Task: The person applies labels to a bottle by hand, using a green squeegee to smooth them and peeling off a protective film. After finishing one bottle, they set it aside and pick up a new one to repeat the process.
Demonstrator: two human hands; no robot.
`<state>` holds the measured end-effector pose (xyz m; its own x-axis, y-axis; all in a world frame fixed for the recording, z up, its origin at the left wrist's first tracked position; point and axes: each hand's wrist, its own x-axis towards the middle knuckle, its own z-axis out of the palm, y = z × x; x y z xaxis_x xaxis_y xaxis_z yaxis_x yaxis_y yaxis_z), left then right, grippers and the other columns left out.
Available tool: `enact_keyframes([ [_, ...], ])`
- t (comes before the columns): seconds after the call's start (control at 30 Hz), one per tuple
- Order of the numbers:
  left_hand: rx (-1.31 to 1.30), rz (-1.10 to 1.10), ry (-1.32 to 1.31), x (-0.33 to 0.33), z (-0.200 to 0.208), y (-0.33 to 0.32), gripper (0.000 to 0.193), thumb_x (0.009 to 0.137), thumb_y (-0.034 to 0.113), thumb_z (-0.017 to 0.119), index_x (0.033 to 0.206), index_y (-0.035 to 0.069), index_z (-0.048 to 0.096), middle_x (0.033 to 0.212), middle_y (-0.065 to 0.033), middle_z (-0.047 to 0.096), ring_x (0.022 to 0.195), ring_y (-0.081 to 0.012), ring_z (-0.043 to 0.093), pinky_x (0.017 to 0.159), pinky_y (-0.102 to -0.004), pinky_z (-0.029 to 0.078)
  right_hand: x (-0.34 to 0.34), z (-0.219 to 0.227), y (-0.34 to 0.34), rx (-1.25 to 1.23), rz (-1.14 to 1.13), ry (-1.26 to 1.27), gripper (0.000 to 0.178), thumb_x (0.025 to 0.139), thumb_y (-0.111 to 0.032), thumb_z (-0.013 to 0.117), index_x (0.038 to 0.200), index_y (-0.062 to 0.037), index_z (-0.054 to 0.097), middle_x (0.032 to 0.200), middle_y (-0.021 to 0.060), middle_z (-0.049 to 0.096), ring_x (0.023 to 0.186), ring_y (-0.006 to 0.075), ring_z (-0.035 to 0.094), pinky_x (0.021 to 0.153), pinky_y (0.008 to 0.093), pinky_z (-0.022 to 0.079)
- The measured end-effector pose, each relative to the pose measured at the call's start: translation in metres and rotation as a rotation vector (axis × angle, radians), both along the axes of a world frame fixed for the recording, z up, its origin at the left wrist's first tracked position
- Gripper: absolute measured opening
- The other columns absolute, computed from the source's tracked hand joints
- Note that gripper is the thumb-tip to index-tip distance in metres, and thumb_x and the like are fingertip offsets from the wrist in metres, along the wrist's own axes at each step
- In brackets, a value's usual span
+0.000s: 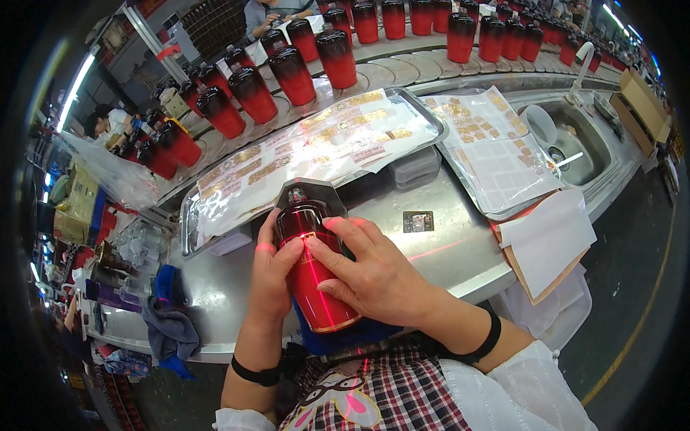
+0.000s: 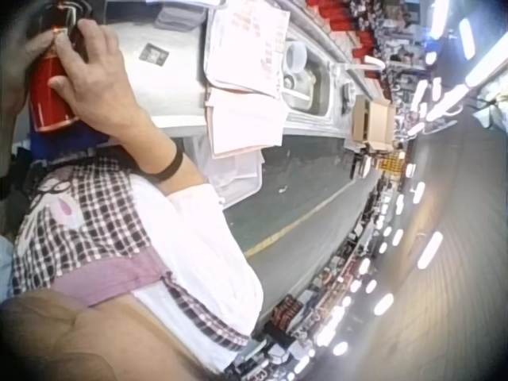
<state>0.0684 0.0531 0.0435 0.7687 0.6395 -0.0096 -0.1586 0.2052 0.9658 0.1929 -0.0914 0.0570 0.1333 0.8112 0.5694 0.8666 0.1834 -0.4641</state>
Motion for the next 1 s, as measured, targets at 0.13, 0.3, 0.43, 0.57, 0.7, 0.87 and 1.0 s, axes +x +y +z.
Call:
enact_keyframes([
  [0.13, 0.076, 0.026, 0.019, -0.004, -0.007, -0.004, 0.085, 0.086, 0.021, 0.067, 0.148, -0.008, 0.015, 0.136, -0.0205, 0.045, 0.120, -0.0229, 0.051, 0.103, -0.0337, 0.040, 0.009, -0.004, -0.004, 0.033, 0.002, 0.057, 0.055, 0.080, -0.011, 0.070, 0.132, -0.0036, 0.053, 0.126, 0.0237, 0.049, 0.111, 0.0407, 0.052, 0.093, 0.0444, 0.047],
  [0.3, -0.004, -0.032, 0.007, -0.007, 0.002, -0.004, 0.088, 0.087, 0.021, 0.067, 0.149, -0.006, 0.011, 0.137, -0.0202, 0.044, 0.121, -0.0224, 0.051, 0.104, -0.0337, 0.040, 0.033, 0.028, 0.000, -0.172, -0.049, 0.784, 0.024, 0.091, -0.008, 0.059, 0.115, -0.0029, 0.057, 0.098, 0.0107, 0.066, 0.084, 0.0130, 0.063, 0.072, 0.0270, 0.052],
  [0.43, -0.085, -0.025, -0.078, -0.005, 0.002, -0.005, 0.080, 0.091, 0.019, 0.062, 0.149, -0.006, 0.012, 0.137, -0.0193, 0.044, 0.121, -0.0214, 0.051, 0.104, -0.0342, 0.041, 0.055, 0.026, 0.015, -0.310, 0.008, 0.679, 0.019, 0.090, -0.016, 0.064, 0.104, -0.0030, 0.059, 0.087, 0.0036, 0.062, 0.081, 0.0079, 0.058, 0.070, 0.0247, 0.049],
  [0.57, -0.102, -0.024, -0.115, -0.005, 0.004, -0.004, 0.069, 0.095, 0.015, 0.055, 0.148, -0.006, 0.016, 0.137, -0.0188, 0.046, 0.121, -0.0208, 0.051, 0.104, -0.0343, 0.041, 0.060, 0.020, 0.022, -0.302, 0.080, 0.727, 0.020, 0.087, -0.016, 0.066, 0.101, -0.0032, 0.063, 0.087, 0.0098, 0.065, 0.080, 0.0148, 0.062, 0.072, 0.0307, 0.051],
  [0.7, -0.064, 0.004, -0.115, -0.006, 0.001, -0.004, 0.063, 0.096, 0.015, 0.054, 0.146, -0.005, 0.022, 0.136, -0.0182, 0.047, 0.120, -0.0203, 0.051, 0.104, -0.0335, 0.040, 0.064, 0.017, 0.025, -0.310, 0.184, 0.794, 0.019, 0.088, -0.015, 0.066, 0.104, -0.0054, 0.064, 0.091, 0.0057, 0.065, 0.084, 0.0114, 0.060, 0.075, 0.0283, 0.050],
  [0.87, 0.145, 0.116, -0.078, -0.007, 0.004, -0.005, 0.050, 0.094, 0.014, 0.053, 0.139, -0.004, 0.038, 0.131, -0.0147, 0.051, 0.120, -0.0194, 0.050, 0.105, -0.0335, 0.037, 0.062, 0.018, 0.027, -0.325, 0.169, 0.822, 0.019, 0.088, -0.015, 0.066, 0.104, -0.0057, 0.065, 0.092, 0.0043, 0.065, 0.086, 0.0102, 0.060, 0.077, 0.0269, 0.049],
  [1.0, 0.188, 0.108, -0.084, -0.010, 0.001, -0.003, 0.049, 0.096, 0.011, 0.051, 0.139, -0.005, 0.036, 0.133, -0.0151, 0.048, 0.118, -0.0184, 0.050, 0.103, -0.0327, 0.040, 0.067, 0.016, 0.033, -0.302, 0.244, 0.826, 0.020, 0.087, -0.015, 0.066, 0.105, -0.0060, 0.066, 0.092, 0.0043, 0.065, 0.086, 0.0100, 0.060, 0.078, 0.0270, 0.049],
])
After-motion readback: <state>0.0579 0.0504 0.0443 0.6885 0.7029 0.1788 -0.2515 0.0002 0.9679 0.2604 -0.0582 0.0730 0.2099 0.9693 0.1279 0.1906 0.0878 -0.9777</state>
